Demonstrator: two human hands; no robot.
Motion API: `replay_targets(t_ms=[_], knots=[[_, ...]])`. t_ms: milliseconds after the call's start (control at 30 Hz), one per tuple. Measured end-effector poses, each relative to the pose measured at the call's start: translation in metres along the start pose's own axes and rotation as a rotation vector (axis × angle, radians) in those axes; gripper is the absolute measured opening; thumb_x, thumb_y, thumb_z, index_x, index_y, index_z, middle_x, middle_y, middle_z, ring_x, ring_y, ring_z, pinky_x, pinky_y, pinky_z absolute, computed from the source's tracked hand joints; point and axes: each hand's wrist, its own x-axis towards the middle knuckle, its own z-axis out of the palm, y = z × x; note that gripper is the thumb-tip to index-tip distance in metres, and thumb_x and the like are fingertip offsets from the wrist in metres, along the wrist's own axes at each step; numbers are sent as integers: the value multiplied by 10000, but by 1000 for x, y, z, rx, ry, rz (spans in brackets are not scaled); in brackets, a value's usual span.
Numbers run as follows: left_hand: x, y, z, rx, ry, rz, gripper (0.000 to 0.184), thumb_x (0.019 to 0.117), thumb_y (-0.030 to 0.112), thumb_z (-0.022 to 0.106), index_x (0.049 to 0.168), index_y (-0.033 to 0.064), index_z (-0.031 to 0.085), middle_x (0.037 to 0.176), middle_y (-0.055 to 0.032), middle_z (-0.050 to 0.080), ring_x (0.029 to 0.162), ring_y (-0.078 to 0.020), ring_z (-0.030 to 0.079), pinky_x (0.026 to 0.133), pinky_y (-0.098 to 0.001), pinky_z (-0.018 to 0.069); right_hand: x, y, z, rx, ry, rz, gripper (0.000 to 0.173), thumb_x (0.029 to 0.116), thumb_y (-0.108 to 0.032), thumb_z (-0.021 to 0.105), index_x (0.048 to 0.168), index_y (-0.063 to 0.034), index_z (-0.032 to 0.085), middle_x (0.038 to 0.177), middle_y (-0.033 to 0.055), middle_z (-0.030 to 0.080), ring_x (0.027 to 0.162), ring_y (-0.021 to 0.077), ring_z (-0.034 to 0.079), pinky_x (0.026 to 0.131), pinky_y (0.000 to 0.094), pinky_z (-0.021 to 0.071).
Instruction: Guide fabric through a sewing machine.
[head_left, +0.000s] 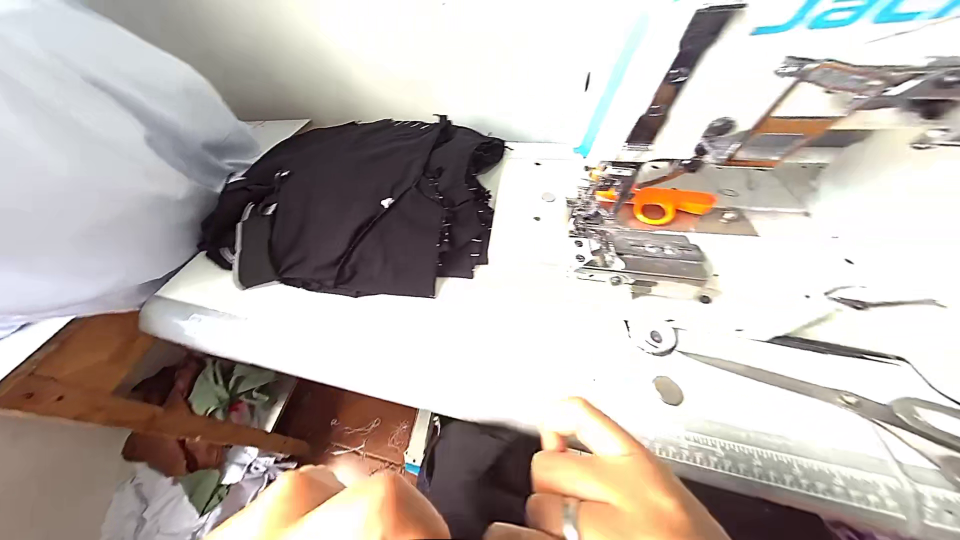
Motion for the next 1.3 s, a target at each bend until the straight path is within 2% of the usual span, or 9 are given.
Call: replay_targets(t_ms=[133,267,367,500,633,733,900,1100,1300], knots=[[16,-29,79,53,-3,-206,282,830,123,778,1013,-65,675,913,-216,715,877,-323,723,765,-480,575,-22,-4,-39,387,309,148,246,998,-213,604,891,8,612,793,113,597,830,149,604,822,248,483],[-8,-73,113,-311,411,-191,198,904,122,733,1101,109,720,1069,81,743,1039,36,658,945,-205,539,-48,4,-83,345,511,301,193,995,-280,611,1010,-102,683,982,-68,685,950,5,642,858,193,520],[-5,-55,50,85,638,-64,188,1005,397,619,1162,326,693,1063,235,698,989,126,623,869,-120,520,-64,9,-88,416,494,421,197,976,-248,650,1162,-211,704,1073,-174,703,989,-37,650,868,165,535],[46,-42,-47,971,677,208,313,961,366,603,965,54,625,805,-44,642,741,-42,595,672,-220,474,-65,15,-69,486,420,499,128,992,-236,634,1102,-286,678,1018,-222,669,926,-104,615,796,97,513],[144,-56,-84,1188,582,303,254,914,169,623,998,-71,630,856,-259,686,750,-363,676,645,-485,498,-57,41,-20,641,532,596,44,939,-187,713,978,-208,716,866,-127,711,768,-56,658,692,121,561],[168,-70,-65,1045,407,-2,515,889,115,756,1323,-85,565,1316,-332,584,1250,-517,553,1082,-662,398,-53,61,3,711,626,727,33,915,-123,730,945,-136,725,822,-17,711,725,51,691,694,205,603],[100,-91,77,492,470,-28,293,955,351,707,952,58,691,864,-32,691,756,-79,669,681,-260,587,-56,80,10,599,632,800,49,922,-190,725,966,-171,716,809,-31,697,727,47,664,682,179,565],[83,-119,141,-24,754,25,102,976,117,650,952,18,658,932,-49,711,892,-53,701,805,-211,604,-72,75,22,541,519,646,445,897,-358,781,1242,-158,584,1101,-19,689,1041,93,676,942,273,572],[77,-121,143,-121,747,-25,119,978,129,672,1030,22,670,1047,-52,709,973,-99,715,885,-272,619,-90,73,32,75,461,689,161,921,-195,681,929,-47,744,940,1,730,902,-22,682,824,139,572]])
